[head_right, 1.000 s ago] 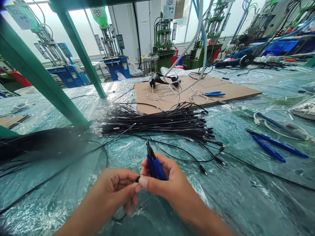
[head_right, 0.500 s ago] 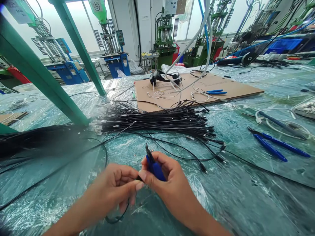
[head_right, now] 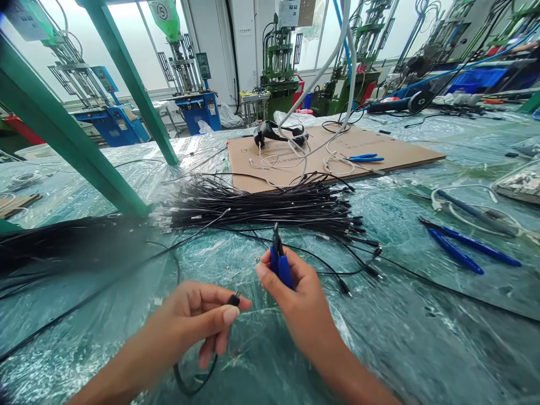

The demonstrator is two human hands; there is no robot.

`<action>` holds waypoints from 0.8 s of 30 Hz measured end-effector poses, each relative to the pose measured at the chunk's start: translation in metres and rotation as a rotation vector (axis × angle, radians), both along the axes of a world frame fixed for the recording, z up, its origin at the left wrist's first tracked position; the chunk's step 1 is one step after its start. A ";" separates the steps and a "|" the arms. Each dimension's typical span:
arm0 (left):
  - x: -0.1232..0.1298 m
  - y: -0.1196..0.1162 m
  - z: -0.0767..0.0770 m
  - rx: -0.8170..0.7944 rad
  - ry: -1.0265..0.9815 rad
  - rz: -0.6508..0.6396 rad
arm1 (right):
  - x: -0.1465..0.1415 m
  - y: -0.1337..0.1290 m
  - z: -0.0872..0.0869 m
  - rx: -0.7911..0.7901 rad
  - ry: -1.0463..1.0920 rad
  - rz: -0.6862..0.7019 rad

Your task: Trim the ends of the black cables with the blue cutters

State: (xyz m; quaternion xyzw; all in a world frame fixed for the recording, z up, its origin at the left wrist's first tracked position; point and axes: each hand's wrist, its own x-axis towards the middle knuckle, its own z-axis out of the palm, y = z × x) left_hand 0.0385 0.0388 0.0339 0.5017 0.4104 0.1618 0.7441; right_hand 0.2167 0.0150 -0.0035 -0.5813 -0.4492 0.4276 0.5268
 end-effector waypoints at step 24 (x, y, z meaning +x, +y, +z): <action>0.003 -0.005 0.000 -0.040 -0.126 0.066 | -0.006 -0.014 0.009 0.073 0.156 0.258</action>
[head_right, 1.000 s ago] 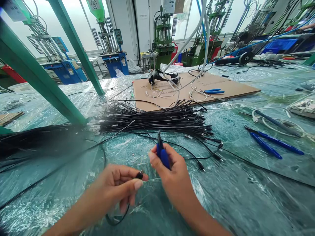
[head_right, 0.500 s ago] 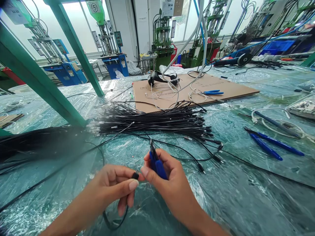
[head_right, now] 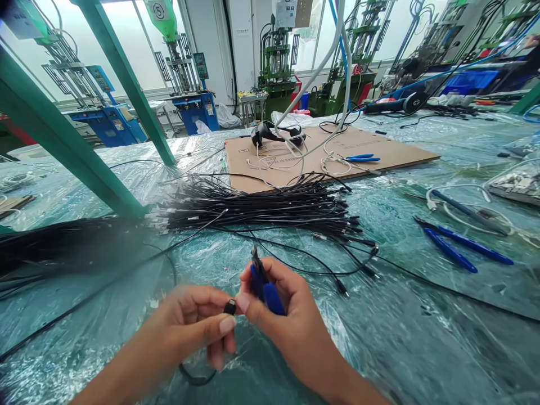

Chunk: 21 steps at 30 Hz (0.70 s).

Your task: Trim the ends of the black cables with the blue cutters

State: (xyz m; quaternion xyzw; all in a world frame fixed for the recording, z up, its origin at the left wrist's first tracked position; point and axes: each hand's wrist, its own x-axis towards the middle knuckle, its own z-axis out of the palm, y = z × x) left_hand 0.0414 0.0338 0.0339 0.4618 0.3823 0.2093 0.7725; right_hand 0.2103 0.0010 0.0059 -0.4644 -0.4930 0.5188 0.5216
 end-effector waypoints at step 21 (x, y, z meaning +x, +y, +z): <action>0.001 -0.001 0.000 0.051 0.027 0.048 | -0.001 -0.004 0.004 0.008 0.052 0.046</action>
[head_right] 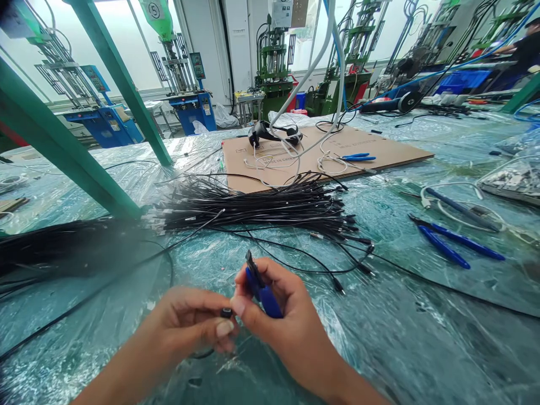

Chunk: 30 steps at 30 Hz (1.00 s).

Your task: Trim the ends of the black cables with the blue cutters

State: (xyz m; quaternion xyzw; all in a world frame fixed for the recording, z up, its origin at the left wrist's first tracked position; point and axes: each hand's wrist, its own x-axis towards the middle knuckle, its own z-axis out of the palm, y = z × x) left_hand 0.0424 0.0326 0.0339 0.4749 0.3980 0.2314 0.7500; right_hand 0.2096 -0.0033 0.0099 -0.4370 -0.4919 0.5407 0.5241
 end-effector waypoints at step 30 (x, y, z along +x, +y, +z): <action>0.010 -0.008 -0.009 0.020 0.076 0.157 | -0.008 0.010 -0.006 -0.156 -0.004 -0.101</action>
